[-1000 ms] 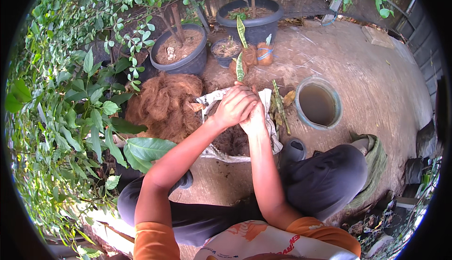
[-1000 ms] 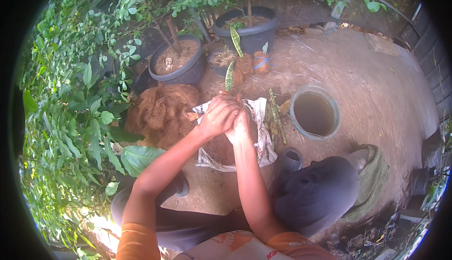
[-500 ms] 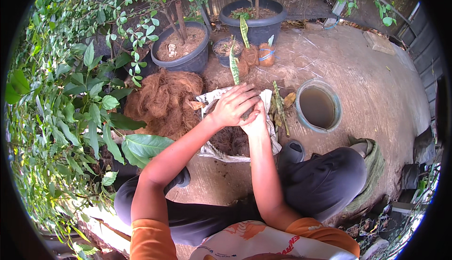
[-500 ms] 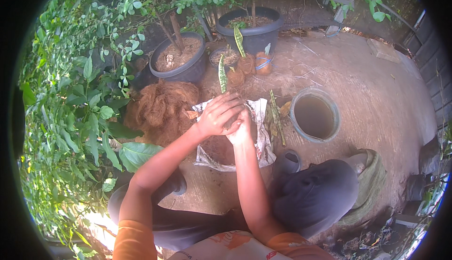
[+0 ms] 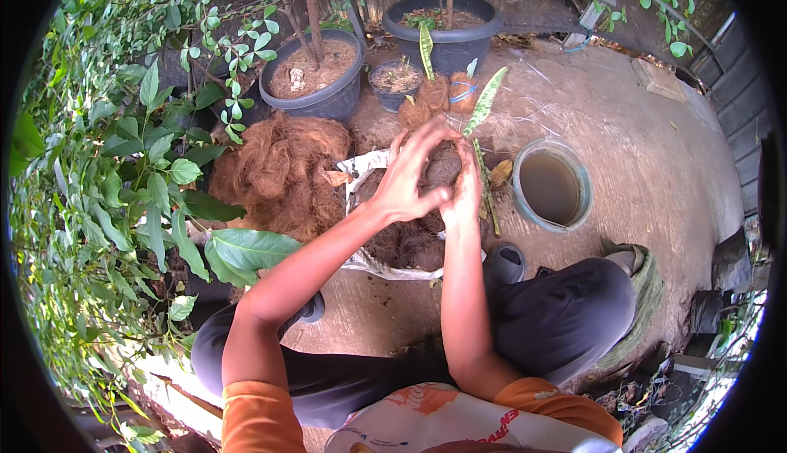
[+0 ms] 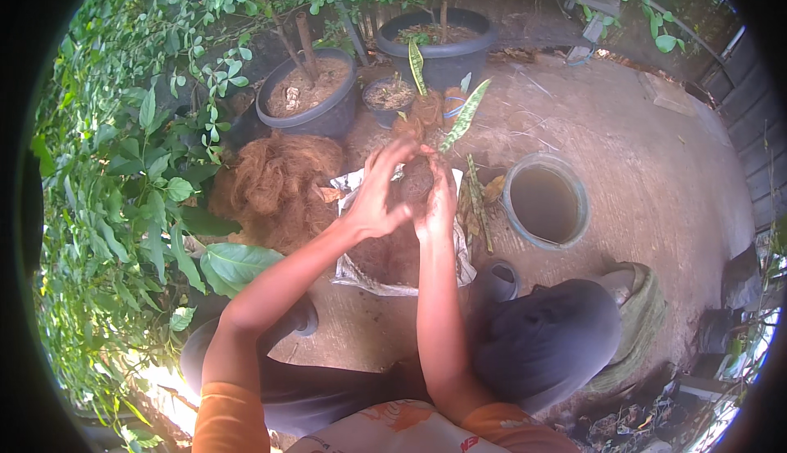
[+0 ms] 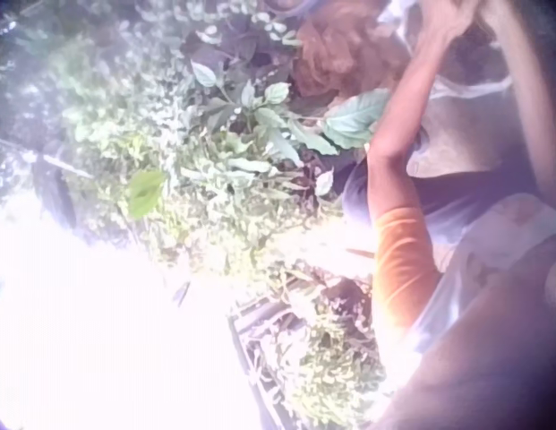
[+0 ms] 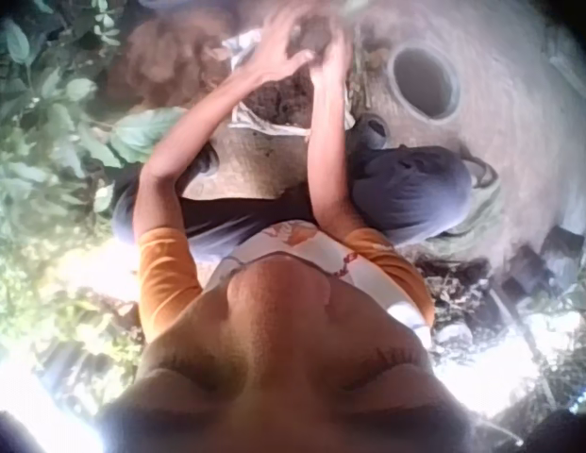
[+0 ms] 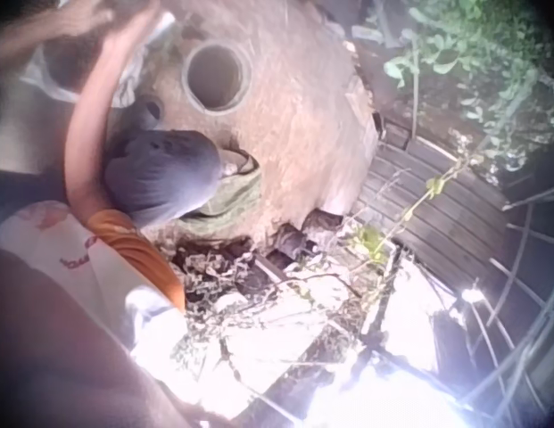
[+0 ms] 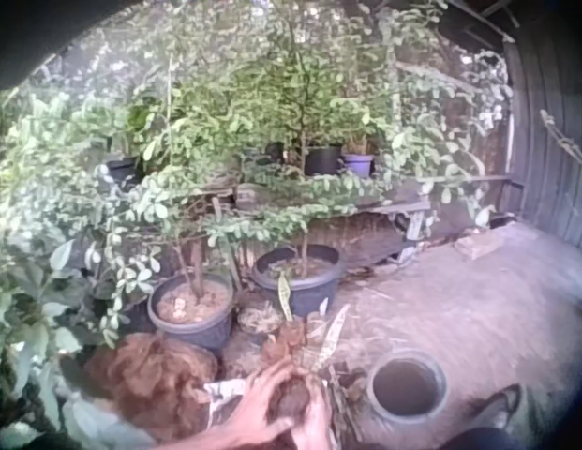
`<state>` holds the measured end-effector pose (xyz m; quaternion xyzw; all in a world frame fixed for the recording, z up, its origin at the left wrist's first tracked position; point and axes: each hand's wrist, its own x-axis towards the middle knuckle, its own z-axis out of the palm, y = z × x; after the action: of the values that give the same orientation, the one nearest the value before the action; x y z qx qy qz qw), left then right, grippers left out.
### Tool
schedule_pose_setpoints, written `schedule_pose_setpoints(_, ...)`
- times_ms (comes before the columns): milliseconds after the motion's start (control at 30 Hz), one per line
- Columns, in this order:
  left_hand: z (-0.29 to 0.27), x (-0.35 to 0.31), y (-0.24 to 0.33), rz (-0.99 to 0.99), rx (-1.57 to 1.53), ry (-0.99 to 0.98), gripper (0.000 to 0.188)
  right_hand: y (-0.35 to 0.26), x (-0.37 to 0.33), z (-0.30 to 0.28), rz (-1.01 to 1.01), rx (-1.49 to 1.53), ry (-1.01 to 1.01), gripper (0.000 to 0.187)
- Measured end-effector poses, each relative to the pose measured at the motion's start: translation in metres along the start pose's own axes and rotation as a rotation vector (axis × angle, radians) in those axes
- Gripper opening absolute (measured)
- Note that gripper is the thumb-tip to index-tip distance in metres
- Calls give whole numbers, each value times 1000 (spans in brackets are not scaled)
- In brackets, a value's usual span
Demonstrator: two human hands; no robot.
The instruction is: The person sits on the ground and repeatedly wraps plant cuttings with soil and fibrous material by hand. They form compact soil balls around the cuttings and place them into a white bag.
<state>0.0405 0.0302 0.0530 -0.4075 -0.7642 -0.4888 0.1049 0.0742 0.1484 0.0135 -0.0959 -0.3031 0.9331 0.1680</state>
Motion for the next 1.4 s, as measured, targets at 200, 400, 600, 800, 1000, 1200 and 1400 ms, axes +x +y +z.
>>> schedule_pose_setpoints(200, 8, 14, 1, -859, -766, -38, 82, -3, -10, 30, -224, -417, -96, 29)
schedule_pose_setpoints(400, 14, 7, 9, -878, -658, 150, 64, 2, -11, 32, -252, -646, -164, 62)
schedule_pose_setpoints(600, 13, 3, 24, -935, -627, 161, 60, 7, -14, 32, -236, -595, -160, 68)
schedule_pose_setpoints(800, 23, 0, 13, -839, -434, 204, 81, 2, -8, 31, -209, -557, -231, 76)
schedule_pose_setpoints(1000, 14, 2, 18, -838, -534, 228, 94, -2, -12, 35, -227, -338, -217, 84)
schedule_pose_setpoints(1200, 7, 4, 9, -993, -887, 224, 72, -15, -10, 36, -122, -169, -5, 66)
schedule_pose_setpoints(1400, 11, 1, -7, -907, -771, 301, 72, 19, -10, 26, -250, -460, 35, 29)
